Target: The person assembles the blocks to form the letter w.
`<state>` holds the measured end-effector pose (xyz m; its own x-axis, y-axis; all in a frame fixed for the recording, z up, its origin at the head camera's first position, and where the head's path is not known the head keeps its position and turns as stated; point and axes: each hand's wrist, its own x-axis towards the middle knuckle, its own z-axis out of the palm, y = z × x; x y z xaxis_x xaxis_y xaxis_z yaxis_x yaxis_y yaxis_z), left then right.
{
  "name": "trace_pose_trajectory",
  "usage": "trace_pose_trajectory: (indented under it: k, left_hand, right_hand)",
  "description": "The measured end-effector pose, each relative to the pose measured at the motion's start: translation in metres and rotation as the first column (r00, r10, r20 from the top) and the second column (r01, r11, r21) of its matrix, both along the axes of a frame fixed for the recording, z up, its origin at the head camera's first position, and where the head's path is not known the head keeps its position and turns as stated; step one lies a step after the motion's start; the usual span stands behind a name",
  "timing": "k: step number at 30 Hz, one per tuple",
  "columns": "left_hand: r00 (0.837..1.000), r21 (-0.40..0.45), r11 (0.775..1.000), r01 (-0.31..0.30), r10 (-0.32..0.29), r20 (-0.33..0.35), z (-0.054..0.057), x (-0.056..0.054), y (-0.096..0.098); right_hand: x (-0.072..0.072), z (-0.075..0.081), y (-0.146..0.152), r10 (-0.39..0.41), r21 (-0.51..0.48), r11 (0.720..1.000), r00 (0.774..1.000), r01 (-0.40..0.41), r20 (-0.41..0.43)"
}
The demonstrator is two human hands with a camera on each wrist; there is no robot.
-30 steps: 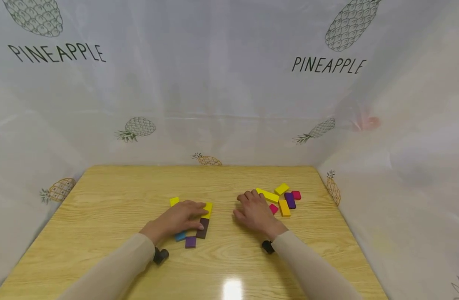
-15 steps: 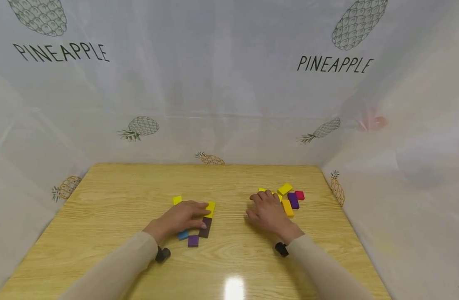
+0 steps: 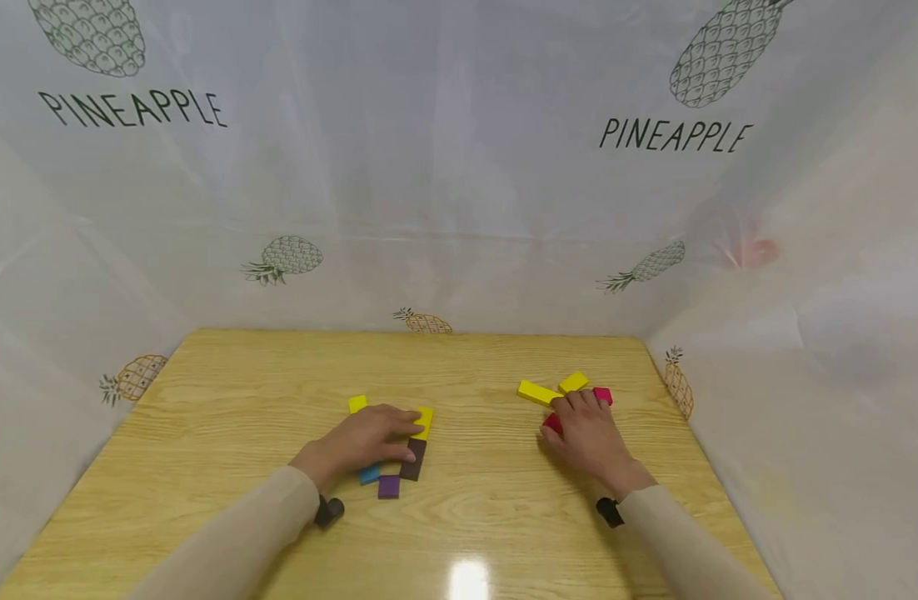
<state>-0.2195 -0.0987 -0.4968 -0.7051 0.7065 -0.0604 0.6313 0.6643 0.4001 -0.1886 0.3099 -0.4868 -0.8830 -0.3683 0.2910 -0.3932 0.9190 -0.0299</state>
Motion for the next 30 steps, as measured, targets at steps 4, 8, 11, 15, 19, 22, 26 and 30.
trace_pose_trajectory:
  k: [4, 8, 11, 15, 19, 22, 26, 30]
  left_hand:
    - [1.0, 0.001, 1.0, 0.004, -0.004, 0.0, 0.001, 0.0, 0.0]
    - [1.0, 0.006, 1.0, 0.007, -0.007, -0.002, 0.001, 0.0, 0.0]
    - [1.0, 0.002, 1.0, 0.004, -0.004, -0.004, 0.001, 0.001, -0.001]
    - [1.0, -0.002, 1.0, -0.002, 0.002, -0.003, 0.002, 0.001, 0.0]
    - [1.0, -0.003, 1.0, -0.006, 0.006, 0.002, 0.004, 0.001, 0.001]
    - [1.0, 0.002, 1.0, -0.002, 0.002, 0.005, 0.005, 0.002, 0.001]
    - [1.0, 0.011, 1.0, 0.001, -0.001, 0.006, 0.006, 0.003, 0.001]
    - [1.0, 0.011, 1.0, -0.002, 0.002, 0.005, 0.005, 0.003, 0.0]
  right_hand:
    - [0.001, -0.002, 0.008, 0.002, 0.029, 1.0, 1.0, -0.001, -0.029]
    - [0.0, -0.007, 0.014, 0.024, 0.048, 0.999, 0.997, -0.02, -0.074]
    - [-0.001, -0.012, 0.018, 0.036, 0.057, 0.998, 0.995, -0.031, -0.09]
    - [-0.004, -0.016, 0.021, 0.043, 0.065, 0.997, 0.993, -0.036, -0.107]
    - [-0.006, -0.016, 0.02, 0.04, 0.054, 0.998, 0.994, -0.035, -0.1]
    - [-0.006, -0.015, 0.019, 0.023, 0.045, 0.999, 0.998, -0.02, -0.062]
    - [-0.008, -0.014, 0.016, 0.024, 0.042, 0.999, 0.999, -0.022, -0.044]
    - [-0.015, -0.013, 0.006, 0.087, 0.046, 0.996, 0.992, -0.083, -0.095]
